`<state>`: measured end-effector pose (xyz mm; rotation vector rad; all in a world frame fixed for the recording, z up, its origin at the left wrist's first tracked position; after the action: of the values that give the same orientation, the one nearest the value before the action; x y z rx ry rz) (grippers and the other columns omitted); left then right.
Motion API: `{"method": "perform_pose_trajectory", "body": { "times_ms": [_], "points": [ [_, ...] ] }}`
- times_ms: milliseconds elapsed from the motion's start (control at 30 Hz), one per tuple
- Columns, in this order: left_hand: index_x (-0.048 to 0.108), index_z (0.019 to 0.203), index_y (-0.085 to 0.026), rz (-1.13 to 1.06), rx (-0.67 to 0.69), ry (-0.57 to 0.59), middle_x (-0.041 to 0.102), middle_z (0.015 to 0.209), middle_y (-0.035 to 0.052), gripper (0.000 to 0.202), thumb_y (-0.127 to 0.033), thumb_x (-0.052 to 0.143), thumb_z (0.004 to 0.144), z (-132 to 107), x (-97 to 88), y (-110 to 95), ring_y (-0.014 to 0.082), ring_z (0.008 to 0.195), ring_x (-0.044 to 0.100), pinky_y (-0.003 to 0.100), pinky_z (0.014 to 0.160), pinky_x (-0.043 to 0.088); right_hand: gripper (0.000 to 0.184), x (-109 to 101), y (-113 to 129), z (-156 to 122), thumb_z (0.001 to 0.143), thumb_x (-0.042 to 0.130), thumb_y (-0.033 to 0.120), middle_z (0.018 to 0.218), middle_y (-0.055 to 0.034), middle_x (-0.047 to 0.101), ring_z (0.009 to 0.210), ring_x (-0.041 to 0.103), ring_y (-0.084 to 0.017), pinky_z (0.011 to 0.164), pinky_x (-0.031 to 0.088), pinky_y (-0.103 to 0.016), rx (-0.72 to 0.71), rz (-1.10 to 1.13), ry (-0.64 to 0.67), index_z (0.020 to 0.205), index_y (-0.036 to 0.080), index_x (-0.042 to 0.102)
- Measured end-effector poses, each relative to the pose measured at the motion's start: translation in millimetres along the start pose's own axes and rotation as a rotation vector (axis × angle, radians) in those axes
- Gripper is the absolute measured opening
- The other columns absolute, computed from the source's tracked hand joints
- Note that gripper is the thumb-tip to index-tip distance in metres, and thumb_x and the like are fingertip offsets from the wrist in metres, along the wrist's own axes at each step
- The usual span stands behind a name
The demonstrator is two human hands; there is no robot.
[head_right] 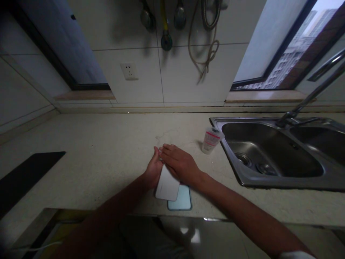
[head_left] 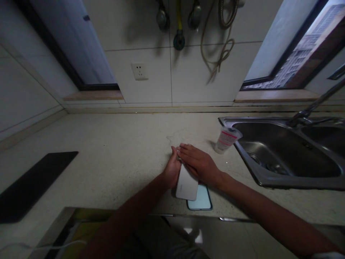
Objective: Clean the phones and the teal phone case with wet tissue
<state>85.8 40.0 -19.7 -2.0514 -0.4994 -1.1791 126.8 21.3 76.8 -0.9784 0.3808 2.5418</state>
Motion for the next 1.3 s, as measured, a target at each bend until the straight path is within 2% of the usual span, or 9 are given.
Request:
{"method": "perform_pose_trajectory", "body": {
  "times_ms": [100,200,267,467,700,900,1033,1133,1300],
  "points": [
    [0.065,0.121,-0.012,-0.033,0.034,-0.019,0.074,0.098,0.0174,0.080,-0.077,0.030,0.091,-1,-0.5,-7,0.0296,0.097,0.072,0.040,0.086,0.054,0.034,3,13,-1,0.097,0.054,0.017,0.133,-0.0139,0.067,0.136,0.053,-0.024,0.113,0.047,-0.050,-0.056,-0.013,0.017,0.130,0.016,0.063],
    [0.061,0.128,-0.006,-0.066,-0.024,0.057,0.072,0.107,0.0224,0.094,-0.083,0.027,0.086,-4,4.5,-10,0.0319,0.106,0.070,0.042,0.092,0.052,0.033,10,30,-4,0.095,0.054,0.012,0.132,-0.0156,0.067,0.137,0.052,-0.024,0.113,0.047,-0.047,-0.154,0.035,0.060,0.126,0.010,0.064],
    [0.058,0.132,-0.002,-0.089,0.007,0.098,0.070,0.114,0.0256,0.100,-0.085,0.026,0.084,-6,6.6,-20,0.0338,0.113,0.066,0.045,0.098,0.049,0.034,15,39,-7,0.094,0.055,0.012,0.132,-0.0160,0.067,0.138,0.051,-0.023,0.112,0.048,-0.044,-0.208,0.068,0.116,0.126,0.009,0.064],
    [0.056,0.135,-0.007,-0.137,0.220,-0.002,0.069,0.120,0.0212,0.078,-0.069,0.030,0.095,-7,-1.1,-45,0.0314,0.114,0.065,0.051,0.100,0.048,0.031,17,51,-10,0.095,0.053,0.015,0.133,-0.0132,0.067,0.136,0.054,-0.020,0.113,0.047,-0.042,-0.293,0.178,0.234,0.124,0.011,0.065],
    [0.056,0.134,-0.011,-0.176,0.366,-0.073,0.067,0.124,0.0201,0.069,-0.063,0.033,0.096,-9,-4.3,-54,0.0332,0.125,0.059,0.056,0.103,0.046,0.029,1,42,-2,0.097,0.051,0.016,0.130,-0.0143,0.069,0.130,0.059,-0.019,0.112,0.049,-0.041,-0.354,0.294,0.248,0.121,0.011,0.066],
    [0.058,0.133,-0.012,-0.194,0.446,-0.110,0.068,0.123,0.0190,0.065,-0.060,0.034,0.097,-12,-8.5,-66,0.0322,0.123,0.060,0.053,0.102,0.046,0.029,-11,11,-3,0.097,0.057,0.018,0.132,-0.0118,0.068,0.132,0.057,-0.021,0.108,0.052,-0.043,-0.251,0.293,0.279,0.124,0.016,0.067],
    [0.057,0.135,-0.013,-0.187,0.414,-0.111,0.068,0.124,0.0177,0.065,-0.060,0.034,0.096,-10,-9.9,-65,0.0312,0.120,0.062,0.051,0.099,0.048,0.032,-15,-8,-7,0.098,0.057,0.021,0.133,-0.0090,0.067,0.129,0.060,-0.019,0.108,0.053,-0.040,-0.150,0.379,0.302,0.129,0.021,0.065],
    [0.059,0.132,-0.010,-0.152,0.312,-0.063,0.069,0.120,0.0194,0.069,-0.062,0.033,0.096,-6,-7.7,-57,0.0315,0.116,0.064,0.047,0.097,0.049,0.028,-18,-18,-6,0.100,0.054,0.021,0.128,-0.0096,0.070,0.126,0.062,-0.019,0.104,0.055,-0.040,-0.097,0.400,0.244,0.125,0.020,0.067],
    [0.065,0.118,-0.008,-0.082,0.114,0.029,0.071,0.099,0.0191,0.071,-0.068,0.036,0.093,-1,-2.4,-38,0.0328,0.096,0.069,0.051,0.091,0.052,0.022,-22,-34,-4,0.098,0.057,0.023,0.117,-0.0115,0.074,0.099,0.068,-0.021,0.082,0.058,-0.039,0.009,0.109,0.026,0.115,0.021,0.072]
  ]
}}
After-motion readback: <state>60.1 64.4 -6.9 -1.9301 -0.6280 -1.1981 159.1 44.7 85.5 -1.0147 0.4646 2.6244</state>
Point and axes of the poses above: each hand's wrist, its own z-axis towards the middle knuckle, its own x-axis out of the palm, y = z × x, the point moved 9 cm from there along z, towards the middle knuckle
